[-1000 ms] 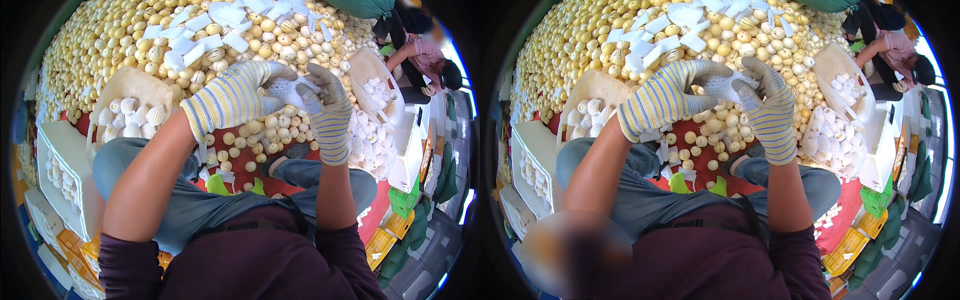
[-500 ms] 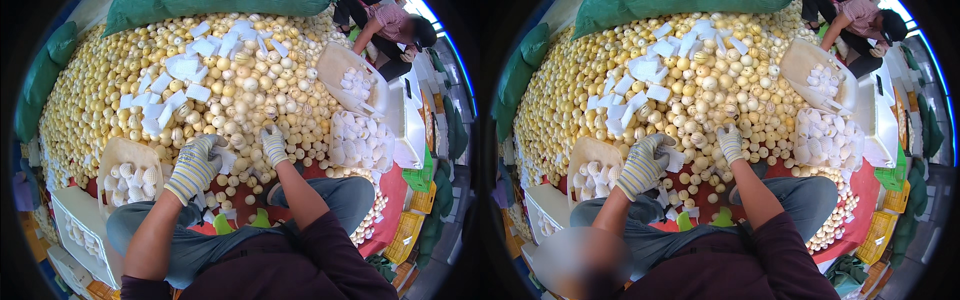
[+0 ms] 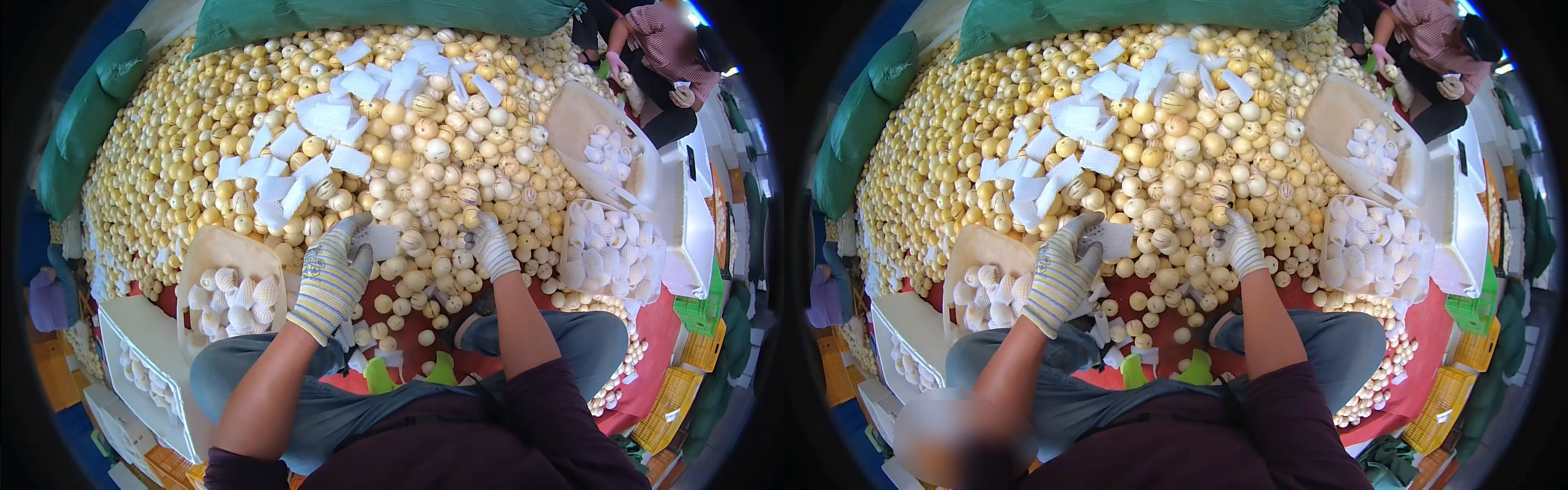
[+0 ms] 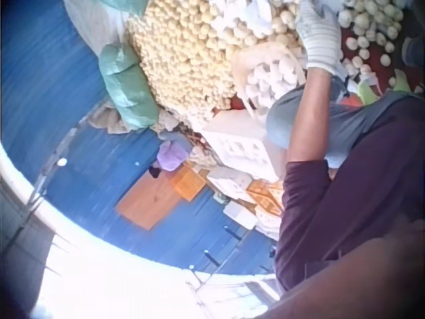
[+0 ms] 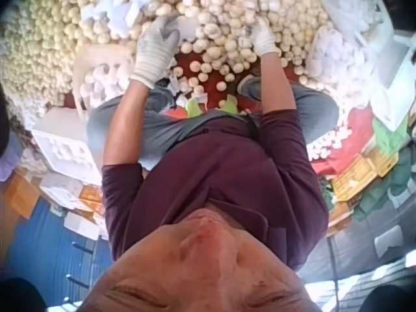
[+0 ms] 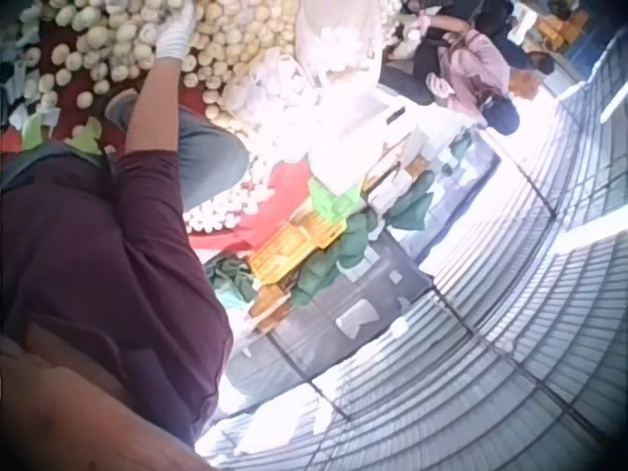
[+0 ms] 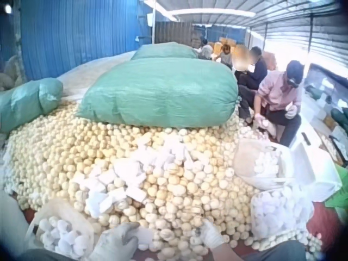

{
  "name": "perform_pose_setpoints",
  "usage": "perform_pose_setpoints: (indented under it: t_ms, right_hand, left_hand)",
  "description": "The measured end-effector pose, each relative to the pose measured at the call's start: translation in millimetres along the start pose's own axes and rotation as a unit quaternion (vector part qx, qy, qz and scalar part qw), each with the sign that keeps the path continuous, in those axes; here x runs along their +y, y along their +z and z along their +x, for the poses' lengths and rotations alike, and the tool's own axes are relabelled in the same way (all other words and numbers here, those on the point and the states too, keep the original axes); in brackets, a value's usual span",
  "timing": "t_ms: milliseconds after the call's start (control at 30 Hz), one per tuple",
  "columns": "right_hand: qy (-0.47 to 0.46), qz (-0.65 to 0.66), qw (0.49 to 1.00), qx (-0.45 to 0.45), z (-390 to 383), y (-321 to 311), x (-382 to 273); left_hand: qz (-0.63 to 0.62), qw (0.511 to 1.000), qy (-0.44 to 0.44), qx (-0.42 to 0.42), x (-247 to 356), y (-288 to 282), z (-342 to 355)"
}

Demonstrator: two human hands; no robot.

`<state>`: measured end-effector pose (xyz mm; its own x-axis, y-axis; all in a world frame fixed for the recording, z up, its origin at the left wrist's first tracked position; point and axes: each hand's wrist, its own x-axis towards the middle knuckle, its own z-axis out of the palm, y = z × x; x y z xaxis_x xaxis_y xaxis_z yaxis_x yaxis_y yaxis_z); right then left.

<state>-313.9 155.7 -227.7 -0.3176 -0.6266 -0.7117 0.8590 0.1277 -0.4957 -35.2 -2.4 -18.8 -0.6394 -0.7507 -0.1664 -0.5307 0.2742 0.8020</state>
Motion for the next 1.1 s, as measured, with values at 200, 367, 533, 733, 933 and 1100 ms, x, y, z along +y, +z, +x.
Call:
perform_pose_setpoints:
  t_ms: [200,367,533,733,933,1100]
  right_hand:
    - [-0.184,-0.028,0.97,-0.156,-84,121,-3]
    - [-0.408,-0.337,0.837,-0.137,-141,181,16]
    - [-0.57,-0.539,0.62,-0.019,-162,202,28]
    - [-0.536,-0.466,0.7,-0.073,-187,209,15]
    - [-0.198,0.024,0.936,-0.29,-176,175,7]
    - [-0.153,0.036,0.891,-0.425,-195,201,10]
  left_hand:
    - [-0.097,0.995,-0.004,0.005,-3,-2,5]
    - [-0.295,0.953,-0.012,-0.067,12,-6,2]
    - [-0.285,0.957,0.019,-0.049,18,-9,-12]
    - [-0.414,0.906,0.012,-0.083,20,-20,-19]
    - [-0.575,0.8,0.04,-0.168,40,-35,-29]
    - [-0.572,0.795,0.039,-0.197,37,-40,-32]
